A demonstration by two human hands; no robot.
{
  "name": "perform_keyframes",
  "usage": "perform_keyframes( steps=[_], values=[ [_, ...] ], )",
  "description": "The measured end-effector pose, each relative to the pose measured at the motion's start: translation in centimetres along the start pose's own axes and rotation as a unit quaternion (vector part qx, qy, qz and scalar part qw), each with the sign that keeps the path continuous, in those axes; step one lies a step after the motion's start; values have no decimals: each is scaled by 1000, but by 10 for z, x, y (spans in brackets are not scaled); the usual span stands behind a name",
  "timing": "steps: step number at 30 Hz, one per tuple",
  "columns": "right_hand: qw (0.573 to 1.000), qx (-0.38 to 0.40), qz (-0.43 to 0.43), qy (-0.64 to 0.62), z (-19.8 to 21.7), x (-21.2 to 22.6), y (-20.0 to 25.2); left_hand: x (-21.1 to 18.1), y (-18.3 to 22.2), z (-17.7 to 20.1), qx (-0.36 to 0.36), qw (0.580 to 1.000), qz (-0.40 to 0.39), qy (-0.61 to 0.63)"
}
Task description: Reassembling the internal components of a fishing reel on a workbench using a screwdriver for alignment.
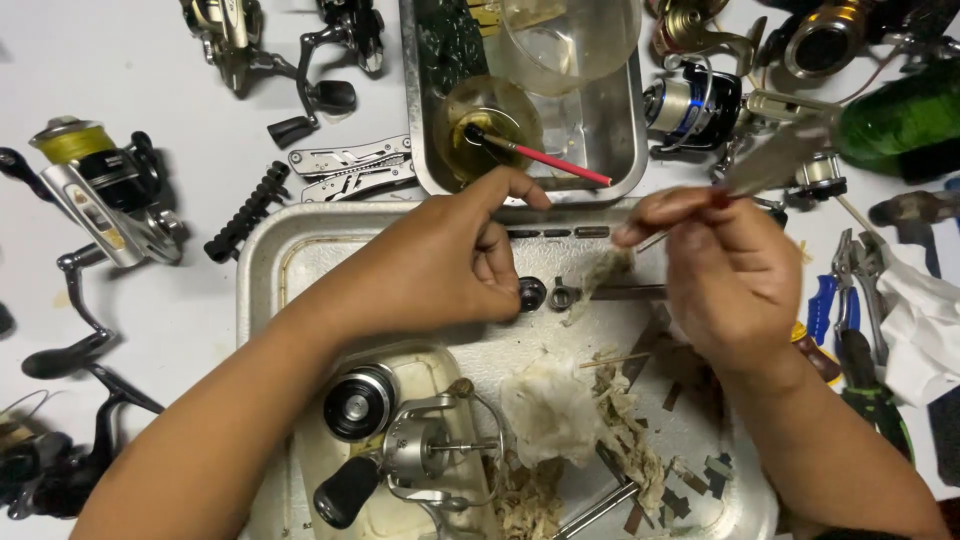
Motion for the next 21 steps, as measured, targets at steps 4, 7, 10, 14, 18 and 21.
perform_keyframes(
  steps=[4,7,10,14,18,21],
  values=[
    [993,-92,49,49,3,10,-6,0,0,0,-2,1000,-14,-1],
    [996,-83,34,-6,-2,9,-7,-1,0,0,7,1000,0,5],
    [997,-58,9,-50,-11,3,-4,0,0,-1,8,1000,0,10],
    [995,-51,-47,-75,-24,1,2,1,0,1,2,1000,-12,5],
    [995,-26,-55,-78,-23,-2,5,-4,3,3,4,1000,5,7],
    [996,-25,-57,-58,-25,-2,6,-2,2,2,5,1000,0,6]
  ],
)
Point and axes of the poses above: each hand's wrist, its own y-axis away from the middle knuckle, its own z-axis out of the back of the hand, x = y × z, the point moved 1 cm from there along -y, towards the middle knuckle, and after that the axes turned 14 degrees about -y, right-handed, at the moved point
